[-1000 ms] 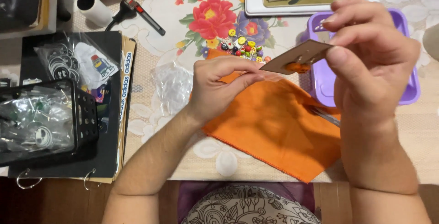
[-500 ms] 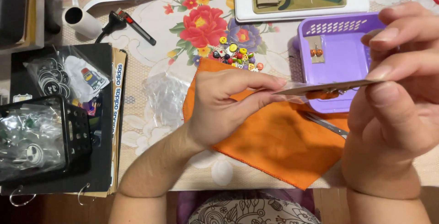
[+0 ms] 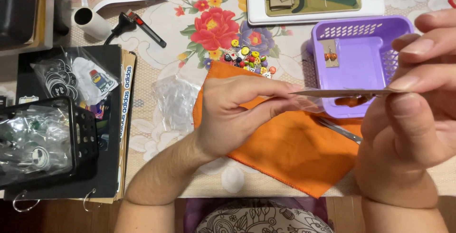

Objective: Attaching decorative earrings to a small cardboard holder and then pinning them onto an orange piece of fabric.

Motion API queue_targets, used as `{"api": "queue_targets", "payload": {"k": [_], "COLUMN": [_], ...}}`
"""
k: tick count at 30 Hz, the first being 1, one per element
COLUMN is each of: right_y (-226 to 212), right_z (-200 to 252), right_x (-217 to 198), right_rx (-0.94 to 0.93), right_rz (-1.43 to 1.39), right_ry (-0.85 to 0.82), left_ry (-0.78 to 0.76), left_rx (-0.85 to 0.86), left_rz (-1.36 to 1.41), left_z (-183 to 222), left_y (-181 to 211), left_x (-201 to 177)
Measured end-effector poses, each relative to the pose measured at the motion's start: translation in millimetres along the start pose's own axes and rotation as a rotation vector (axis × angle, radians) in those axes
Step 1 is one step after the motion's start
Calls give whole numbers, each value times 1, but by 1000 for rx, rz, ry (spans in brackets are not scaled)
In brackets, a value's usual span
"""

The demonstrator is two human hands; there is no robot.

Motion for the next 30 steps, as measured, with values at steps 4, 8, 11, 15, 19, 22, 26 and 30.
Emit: {"api": "queue_targets", "payload": {"k": [4, 8, 11, 15, 19, 22, 26, 30], "right_y": [-7, -6, -12, -16, -20, -21, -25, -22], "right_z": [-4, -4, -6, -11, -15, -16, -17, -21], "right_x": [2, -6, -7, -10, -8, -7, -3, -4], "right_rx": [-46, -44, -55, -27, -58, -47, -54, -73], "right_rz": [53, 96, 141, 178, 193, 203, 220, 236], "right_ry": [-28, -78, -148, -327, -382, -378, -367, -405], "left_ry": [-49, -85, -56, -57, -65, -122, -126, -152], "left_rx": [-47, -86, -61, -41, 0, -29, -33, -28], "left_rz": [168, 265, 122, 24, -73, -83, -125, -125], "left_z": [1, 1, 2, 4, 5, 4, 3, 1], "left_y": [5, 8, 4, 2, -1, 0, 0, 5], "left_x": [2, 2, -1, -1, -2, -2, -2, -1]}}
Point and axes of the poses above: each hand's wrist, its own z-axis away from the middle knuckle, its own x-axis out of the palm, y = z × x, the point moved 4 cm from there along -z, towards the middle knuckle, and after that the axes turned 10 degrees about -x, right-handed, at the moved point
